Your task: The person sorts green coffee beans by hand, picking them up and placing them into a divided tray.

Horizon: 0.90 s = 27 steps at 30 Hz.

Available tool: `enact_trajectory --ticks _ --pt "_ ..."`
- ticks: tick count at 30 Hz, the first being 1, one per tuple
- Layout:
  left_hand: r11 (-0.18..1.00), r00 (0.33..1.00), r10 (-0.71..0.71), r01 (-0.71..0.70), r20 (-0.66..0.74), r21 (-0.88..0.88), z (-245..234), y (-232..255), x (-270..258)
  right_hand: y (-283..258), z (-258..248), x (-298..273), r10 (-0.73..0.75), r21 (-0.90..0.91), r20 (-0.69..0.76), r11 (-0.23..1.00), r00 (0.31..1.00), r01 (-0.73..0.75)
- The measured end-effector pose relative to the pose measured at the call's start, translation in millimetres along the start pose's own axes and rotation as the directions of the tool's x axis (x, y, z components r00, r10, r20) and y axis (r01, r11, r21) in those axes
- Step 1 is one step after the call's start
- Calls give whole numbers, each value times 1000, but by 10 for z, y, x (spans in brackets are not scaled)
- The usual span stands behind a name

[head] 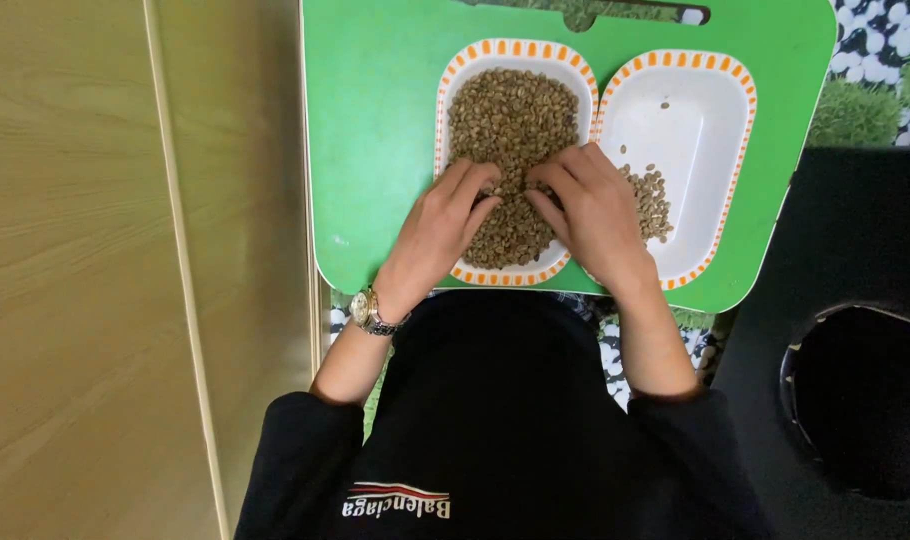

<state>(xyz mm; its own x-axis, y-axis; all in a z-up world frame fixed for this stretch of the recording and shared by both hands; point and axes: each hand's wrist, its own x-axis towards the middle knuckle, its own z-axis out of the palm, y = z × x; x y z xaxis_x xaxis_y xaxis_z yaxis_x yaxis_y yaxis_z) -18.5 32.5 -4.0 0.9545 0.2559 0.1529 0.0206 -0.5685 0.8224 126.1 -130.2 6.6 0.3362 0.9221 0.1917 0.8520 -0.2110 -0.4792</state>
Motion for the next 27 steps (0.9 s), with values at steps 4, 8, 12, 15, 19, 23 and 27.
enact_trajectory --ticks 4,8,12,15,19,23,27 --pt "1000 1000 -8 8 4 -10 26 -45 -17 37 45 -51 31 48 8 998 999 -32" --pt "999 1000 -28 28 -4 -22 42 -76 -1 45 41 -26 29 67 2 997 1000 -29" --pt "1000 1000 -14 14 -8 -24 -28 -45 17 57 22 -71 51 102 0 994 999 -51" --pt "1000 999 28 -28 -47 -7 -6 -77 13 -4 -11 2 32 35 -18 999 999 -32" --pt "1000 997 27 -26 -69 14 -13 -62 6 -55 19 121 -1 -64 10 998 1000 2" --pt "999 994 33 -30 -103 30 28 -138 -37 0 95 127 -76 -92 -19 993 997 74" --pt "1000 994 3 0 -112 28 15 -112 -54 -20 52 113 -68 -73 -49 995 996 64"
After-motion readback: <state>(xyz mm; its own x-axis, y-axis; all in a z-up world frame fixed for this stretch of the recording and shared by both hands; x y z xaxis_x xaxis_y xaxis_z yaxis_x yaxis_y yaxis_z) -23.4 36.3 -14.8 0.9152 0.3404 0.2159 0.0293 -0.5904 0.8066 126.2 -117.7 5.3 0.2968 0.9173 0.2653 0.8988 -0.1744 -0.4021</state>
